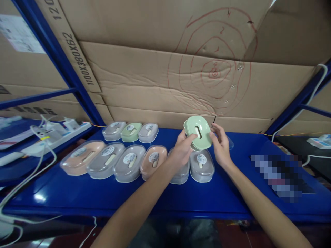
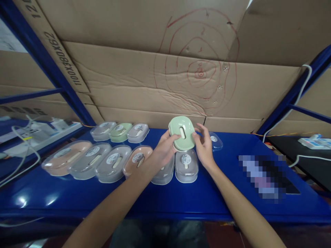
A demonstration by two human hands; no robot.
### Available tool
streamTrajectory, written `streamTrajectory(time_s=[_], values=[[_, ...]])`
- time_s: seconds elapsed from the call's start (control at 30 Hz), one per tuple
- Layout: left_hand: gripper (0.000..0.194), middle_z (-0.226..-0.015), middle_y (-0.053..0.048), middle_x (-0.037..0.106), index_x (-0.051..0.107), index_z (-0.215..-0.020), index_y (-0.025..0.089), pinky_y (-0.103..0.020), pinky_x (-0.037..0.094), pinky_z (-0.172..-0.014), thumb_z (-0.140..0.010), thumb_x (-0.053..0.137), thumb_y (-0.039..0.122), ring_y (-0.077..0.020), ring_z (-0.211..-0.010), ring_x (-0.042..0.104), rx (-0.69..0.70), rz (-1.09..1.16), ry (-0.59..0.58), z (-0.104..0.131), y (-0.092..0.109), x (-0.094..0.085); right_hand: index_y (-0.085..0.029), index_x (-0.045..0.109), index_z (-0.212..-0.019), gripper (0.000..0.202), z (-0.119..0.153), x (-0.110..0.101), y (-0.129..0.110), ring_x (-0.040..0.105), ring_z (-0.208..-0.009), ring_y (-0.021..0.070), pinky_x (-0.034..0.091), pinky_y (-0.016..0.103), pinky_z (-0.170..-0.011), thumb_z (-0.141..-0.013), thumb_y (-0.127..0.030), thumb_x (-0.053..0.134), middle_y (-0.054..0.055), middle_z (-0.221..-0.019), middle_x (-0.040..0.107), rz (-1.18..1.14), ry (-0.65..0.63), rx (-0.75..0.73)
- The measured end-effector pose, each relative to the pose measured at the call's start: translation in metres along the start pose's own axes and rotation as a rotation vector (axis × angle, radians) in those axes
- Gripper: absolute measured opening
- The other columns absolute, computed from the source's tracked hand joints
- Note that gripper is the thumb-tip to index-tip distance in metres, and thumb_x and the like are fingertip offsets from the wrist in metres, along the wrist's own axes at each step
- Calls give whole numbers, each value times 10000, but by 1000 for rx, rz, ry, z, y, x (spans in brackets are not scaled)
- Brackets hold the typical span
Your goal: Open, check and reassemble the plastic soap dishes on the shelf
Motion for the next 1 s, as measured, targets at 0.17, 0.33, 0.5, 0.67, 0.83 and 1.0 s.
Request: streamTrajectory(time_s=[0.17,0.33,0.5,0.67,0.83,1.0], values=[[427,-1111,-101,810,708,-1173,202,-395,605,-893,-760,812,160,-297,-1051,780,-1,-108,-7,-3,-3,-4,-270,798,-1178,493,-8,-4,19,772,-1102,306,618,446,-964,-830,-608,882,78,-1212,835,-229,-26,270],[374,-1106,-88,807,726,-1143,197,-351,581,-869,-778,809,186,-270,-1028,766,89,-192,6,-7,-2,-11,-264,852,-1085,483,-8,-5,21,765,-913,249,604,384,-855,-712,-530,1005,52,-992,850,-327,-28,323],[391,-1110,-86,812,733,-1130,187,-367,591,-950,-755,840,202,-289,-1101,758,105,-200,11,-9,-2,-12,-263,845,-1106,530,-8,-4,23,748,-816,214,601,359,-794,-692,-540,1026,40,-921,834,-317,-74,328],[424,-1131,-82,820,737,-1147,193,-386,601,-1012,-737,846,183,-295,-1142,764,119,-141,75,-10,4,-16,-230,804,-1184,569,-27,-27,37,781,-922,279,628,478,-917,-865,-702,830,103,-1019,835,-102,-143,244],[486,-1078,-62,830,732,-1235,229,-419,628,-995,-765,805,129,-286,-1098,791,79,-36,247,-14,12,-31,-174,750,-1392,674,-44,-75,58,662,-1306,455,511,671,-1110,-947,-678,713,255,-1359,717,890,-140,41],[461,-1166,-78,818,732,-1256,229,-428,641,-981,-813,857,201,-263,-1097,781,31,50,308,-18,16,-39,-187,660,-1551,746,-35,-86,87,637,-1311,548,514,728,-1028,-957,-634,723,315,-1425,657,1236,-305,235]])
Point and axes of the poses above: each hand's wrist, its own z-axis away from the middle knuckle, its own x-axis out of the palm, y = z × x, the point moved 5 cm from there along -z, towards the middle knuckle
